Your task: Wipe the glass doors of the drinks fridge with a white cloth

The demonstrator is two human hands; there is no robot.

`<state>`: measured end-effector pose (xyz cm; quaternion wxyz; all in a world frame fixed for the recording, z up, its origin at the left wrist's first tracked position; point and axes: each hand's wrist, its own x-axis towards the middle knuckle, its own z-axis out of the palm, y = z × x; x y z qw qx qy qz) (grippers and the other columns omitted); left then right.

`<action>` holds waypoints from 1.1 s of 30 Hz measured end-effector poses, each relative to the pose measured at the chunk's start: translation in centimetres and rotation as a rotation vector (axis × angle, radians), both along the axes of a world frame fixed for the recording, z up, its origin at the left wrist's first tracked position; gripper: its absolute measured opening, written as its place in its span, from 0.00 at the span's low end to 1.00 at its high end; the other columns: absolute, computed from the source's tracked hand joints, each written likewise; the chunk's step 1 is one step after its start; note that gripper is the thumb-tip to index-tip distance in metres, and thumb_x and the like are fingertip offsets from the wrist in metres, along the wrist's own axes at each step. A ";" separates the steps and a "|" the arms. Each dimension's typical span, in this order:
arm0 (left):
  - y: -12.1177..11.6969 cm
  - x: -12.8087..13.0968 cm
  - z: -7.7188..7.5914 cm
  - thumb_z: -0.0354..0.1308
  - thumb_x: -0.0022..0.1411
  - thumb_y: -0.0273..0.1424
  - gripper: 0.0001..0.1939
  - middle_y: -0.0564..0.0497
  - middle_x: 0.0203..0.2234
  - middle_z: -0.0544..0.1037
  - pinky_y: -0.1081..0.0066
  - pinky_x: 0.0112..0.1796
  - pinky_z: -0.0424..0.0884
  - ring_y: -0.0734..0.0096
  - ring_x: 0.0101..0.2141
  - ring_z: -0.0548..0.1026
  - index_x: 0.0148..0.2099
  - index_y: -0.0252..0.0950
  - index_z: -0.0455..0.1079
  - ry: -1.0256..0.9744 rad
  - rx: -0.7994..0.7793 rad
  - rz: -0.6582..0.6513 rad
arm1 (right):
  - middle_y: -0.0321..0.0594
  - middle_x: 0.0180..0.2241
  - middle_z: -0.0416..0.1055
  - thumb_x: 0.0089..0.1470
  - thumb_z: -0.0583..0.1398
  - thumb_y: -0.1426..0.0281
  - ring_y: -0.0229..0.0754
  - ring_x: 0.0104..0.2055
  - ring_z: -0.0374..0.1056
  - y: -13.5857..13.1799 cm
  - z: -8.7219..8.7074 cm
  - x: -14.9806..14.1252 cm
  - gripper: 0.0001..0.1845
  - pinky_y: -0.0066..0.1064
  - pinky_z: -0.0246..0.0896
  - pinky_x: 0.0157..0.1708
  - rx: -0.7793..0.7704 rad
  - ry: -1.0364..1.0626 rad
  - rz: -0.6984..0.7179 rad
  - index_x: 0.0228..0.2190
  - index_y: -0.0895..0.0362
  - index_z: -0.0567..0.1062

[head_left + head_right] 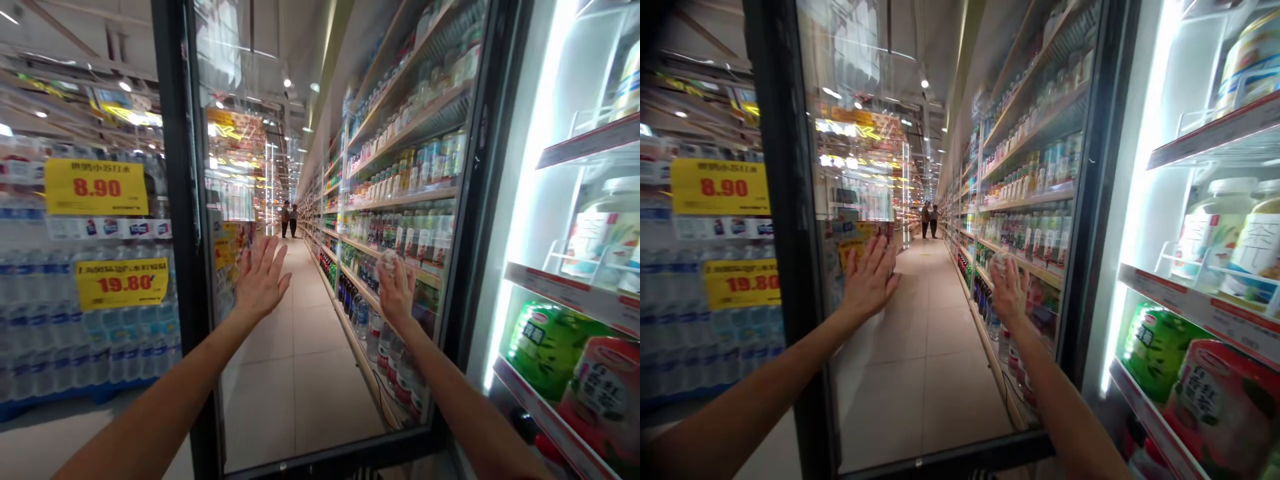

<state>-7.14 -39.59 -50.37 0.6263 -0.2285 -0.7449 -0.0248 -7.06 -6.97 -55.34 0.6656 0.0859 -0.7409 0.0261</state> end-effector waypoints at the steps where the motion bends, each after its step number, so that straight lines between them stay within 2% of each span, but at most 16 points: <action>1: 0.0 0.0 0.0 0.50 0.60 0.35 0.34 0.44 0.61 0.51 0.52 0.59 0.38 0.61 0.62 0.46 0.65 0.40 0.41 0.002 -0.003 -0.002 | 0.48 0.61 0.49 0.56 0.49 0.70 0.50 0.63 0.44 1.4 0.5 -0.2 0.24 0.54 0.39 0.58 -0.147 0.025 -0.026 0.54 0.50 0.62; 3: -0.1 0.0 0.0 0.49 0.60 0.35 0.34 0.43 0.61 0.51 0.52 0.59 0.39 0.61 0.62 0.46 0.65 0.40 0.41 0.022 -0.011 0.005 | 0.52 0.62 0.46 0.56 0.46 0.68 0.53 0.63 0.44 3.7 1.9 -0.5 0.26 0.59 0.42 0.55 -0.450 0.088 -0.066 0.57 0.53 0.58; 5: 0.0 -0.1 -0.1 0.49 0.60 0.35 0.34 0.43 0.61 0.51 0.52 0.59 0.39 0.61 0.62 0.46 0.65 0.39 0.40 0.047 -0.016 0.014 | 0.54 0.62 0.45 0.57 0.46 0.68 0.55 0.63 0.44 4.3 3.1 -0.7 0.27 0.60 0.43 0.54 -0.591 0.127 -0.073 0.58 0.54 0.57; 7: 0.1 -0.1 -0.1 0.49 0.61 0.35 0.34 0.44 0.62 0.51 0.51 0.59 0.39 0.61 0.62 0.46 0.65 0.40 0.39 0.053 -0.010 0.008 | 0.53 0.62 0.45 0.57 0.46 0.68 0.54 0.63 0.43 2.8 3.5 -0.7 0.26 0.58 0.43 0.55 -0.497 0.121 -0.052 0.57 0.54 0.58; 10: 0.2 0.0 0.0 0.49 0.61 0.35 0.34 0.44 0.62 0.51 0.53 0.59 0.38 0.62 0.62 0.47 0.65 0.41 0.39 0.036 0.005 -0.023 | 0.47 0.62 0.46 0.56 0.48 0.71 0.49 0.64 0.41 -1.0 2.6 -0.4 0.26 0.52 0.40 0.58 -0.151 0.067 0.005 0.56 0.50 0.60; 12: 0.1 0.2 0.0 0.49 0.60 0.35 0.34 0.44 0.61 0.51 0.53 0.59 0.38 0.62 0.62 0.47 0.65 0.42 0.39 0.030 0.008 -0.029 | 0.44 0.62 0.48 0.54 0.50 0.72 0.48 0.64 0.41 -2.7 1.7 -0.1 0.26 0.50 0.39 0.59 0.066 0.027 0.044 0.55 0.48 0.62; 14: 0.1 0.2 0.1 0.50 0.60 0.35 0.34 0.44 0.61 0.52 0.53 0.59 0.39 0.62 0.62 0.47 0.65 0.42 0.39 0.036 0.005 -0.020 | 0.42 0.62 0.49 0.53 0.52 0.72 0.48 0.64 0.42 -2.5 1.1 0.0 0.25 0.50 0.38 0.60 0.173 0.001 0.049 0.53 0.47 0.65; 15: 0.0 0.3 0.1 0.50 0.60 0.35 0.34 0.44 0.61 0.52 0.53 0.59 0.40 0.62 0.62 0.47 0.65 0.41 0.40 0.043 0.002 -0.012 | 0.42 0.61 0.50 0.53 0.52 0.72 0.47 0.64 0.43 -1.8 1.1 0.0 0.25 0.50 0.38 0.59 0.168 0.001 0.036 0.52 0.47 0.65; 17: 0.0 0.3 0.1 0.50 0.60 0.35 0.34 0.43 0.61 0.53 0.53 0.59 0.41 0.61 0.62 0.48 0.65 0.41 0.40 0.054 -0.005 0.005 | 0.45 0.62 0.48 0.54 0.51 0.72 0.48 0.63 0.44 0.3 1.7 -0.1 0.25 0.51 0.39 0.59 0.033 0.027 -0.009 0.53 0.49 0.64; 20: 0.0 0.3 0.1 0.50 0.60 0.34 0.34 0.43 0.61 0.53 0.52 0.59 0.42 0.61 0.62 0.48 0.65 0.40 0.40 0.055 -0.009 0.008 | 0.51 0.62 0.46 0.55 0.47 0.70 0.50 0.63 0.44 2.9 3.5 -0.6 0.26 0.54 0.41 0.57 -0.313 0.112 -0.045 0.56 0.53 0.61; 22: 0.0 0.3 0.1 0.50 0.60 0.34 0.34 0.43 0.61 0.53 0.52 0.59 0.41 0.61 0.62 0.47 0.65 0.40 0.40 0.049 -0.003 -0.006 | 0.52 0.62 0.45 0.56 0.46 0.70 0.51 0.63 0.44 2.9 4.6 -0.9 0.26 0.55 0.42 0.56 -0.449 0.156 -0.036 0.57 0.54 0.59; 23: 0.1 0.2 0.0 0.50 0.60 0.34 0.34 0.44 0.61 0.53 0.52 0.59 0.41 0.61 0.62 0.47 0.65 0.40 0.40 0.047 0.000 -0.011 | 0.51 0.62 0.44 0.56 0.46 0.70 0.51 0.63 0.43 2.2 4.9 -1.0 0.26 0.55 0.42 0.56 -0.455 0.168 -0.027 0.57 0.54 0.58; 25: 0.1 0.1 0.0 0.50 0.60 0.34 0.34 0.44 0.61 0.52 0.52 0.59 0.40 0.61 0.62 0.47 0.65 0.41 0.40 0.048 0.002 -0.011 | 0.47 0.63 0.44 0.56 0.46 0.70 0.49 0.64 0.41 0.0 4.9 -1.0 0.26 0.53 0.41 0.57 -0.349 0.161 -0.009 0.57 0.51 0.58; 29: 0.1 0.1 0.0 0.50 0.60 0.35 0.35 0.44 0.61 0.52 0.52 0.59 0.40 0.62 0.62 0.48 0.65 0.42 0.38 0.051 -0.004 -0.002 | 0.40 0.62 0.49 0.53 0.51 0.72 0.47 0.64 0.41 -4.7 3.5 -0.4 0.26 0.49 0.38 0.60 0.091 0.045 0.045 0.54 0.46 0.63; 31: 0.1 0.2 0.1 0.50 0.60 0.35 0.35 0.44 0.61 0.52 0.53 0.59 0.41 0.62 0.61 0.48 0.65 0.42 0.38 0.051 -0.002 -0.002 | 0.39 0.61 0.51 0.52 0.53 0.72 0.46 0.64 0.41 -5.0 3.0 -0.2 0.25 0.48 0.37 0.60 0.203 0.022 0.051 0.52 0.45 0.65; 33: 0.1 0.3 0.1 0.50 0.60 0.35 0.35 0.43 0.61 0.53 0.52 0.59 0.42 0.61 0.61 0.48 0.65 0.41 0.38 0.052 -0.004 0.000 | 0.40 0.61 0.50 0.53 0.52 0.72 0.47 0.64 0.43 -3.4 3.2 -0.2 0.24 0.50 0.37 0.59 0.140 0.045 0.020 0.52 0.46 0.65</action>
